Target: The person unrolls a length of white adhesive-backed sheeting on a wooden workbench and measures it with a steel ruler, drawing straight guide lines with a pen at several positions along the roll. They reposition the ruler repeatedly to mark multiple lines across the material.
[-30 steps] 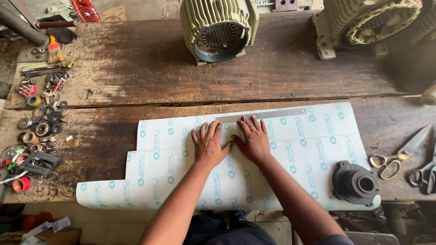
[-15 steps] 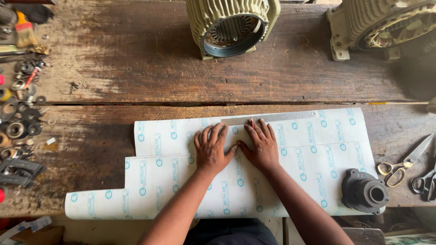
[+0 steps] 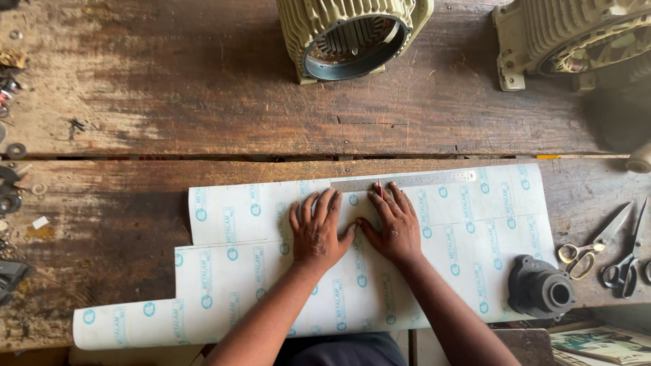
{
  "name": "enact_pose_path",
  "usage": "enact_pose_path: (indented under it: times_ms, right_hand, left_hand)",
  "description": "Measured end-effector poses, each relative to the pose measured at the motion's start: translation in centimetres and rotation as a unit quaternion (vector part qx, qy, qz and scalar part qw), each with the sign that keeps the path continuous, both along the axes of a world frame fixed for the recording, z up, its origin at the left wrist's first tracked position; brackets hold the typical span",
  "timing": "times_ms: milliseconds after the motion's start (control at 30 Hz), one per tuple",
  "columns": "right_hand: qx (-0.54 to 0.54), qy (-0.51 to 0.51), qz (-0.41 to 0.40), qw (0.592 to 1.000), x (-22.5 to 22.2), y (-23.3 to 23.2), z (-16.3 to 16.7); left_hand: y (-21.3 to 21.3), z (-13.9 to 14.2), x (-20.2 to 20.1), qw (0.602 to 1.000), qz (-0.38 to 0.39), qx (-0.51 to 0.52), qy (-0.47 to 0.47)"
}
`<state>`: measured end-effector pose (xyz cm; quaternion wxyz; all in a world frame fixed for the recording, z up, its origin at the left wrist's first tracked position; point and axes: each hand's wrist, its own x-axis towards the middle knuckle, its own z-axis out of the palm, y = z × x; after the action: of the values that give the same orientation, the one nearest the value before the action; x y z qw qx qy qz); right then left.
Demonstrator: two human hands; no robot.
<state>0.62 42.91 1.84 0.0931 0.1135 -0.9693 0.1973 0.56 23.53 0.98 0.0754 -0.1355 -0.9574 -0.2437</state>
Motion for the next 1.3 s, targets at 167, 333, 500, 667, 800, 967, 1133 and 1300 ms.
enact_pose_path:
  times_ms: [167,333,500,667,800,967,1133,1300]
  right_hand:
    - [-0.011,-0.001,0.002,1.000,0.0,-0.1,-0.2]
    - [-0.017,0.003,0.006,1.000,0.0,-0.1,-0.4]
    - [-0.008,0.001,0.014,1.000,0.1,0.1,-0.7]
    - [0.008,-0.027,0.008,1.000,0.3,0.1,-1.0]
    - [0.019,-0.036,0.004,0.999,0.4,0.1,-1.2]
    - [0.020,-0.023,0.001,1.000,0.5,0.0,-1.3]
    - [0.014,-0.024,-0.002,1.000,0.6,0.0,-1.4]
    - [0.023,-0.030,-0.004,0.999,0.5,0.0,-1.6]
  left_hand:
    - [0.0,0.0,0.1,1.000,0.001,-0.009,0.004]
    - [-0.1,-0.1,0.1,1.000,0.004,-0.014,0.006]
    - [-0.2,-0.3,0.2,1.000,0.009,-0.016,0.002]
    - [-0.2,-0.7,0.4,0.999,0.001,-0.032,0.000]
    - [-0.3,-0.7,0.4,0.999,-0.001,-0.036,-0.004]
    - [-0.3,-0.6,0.4,0.999,0.000,-0.041,-0.007]
    - [-0.3,-0.5,0.4,0.999,0.001,-0.042,-0.008]
    - [-0.2,-0.7,0.3,0.999,-0.005,-0.051,-0.017]
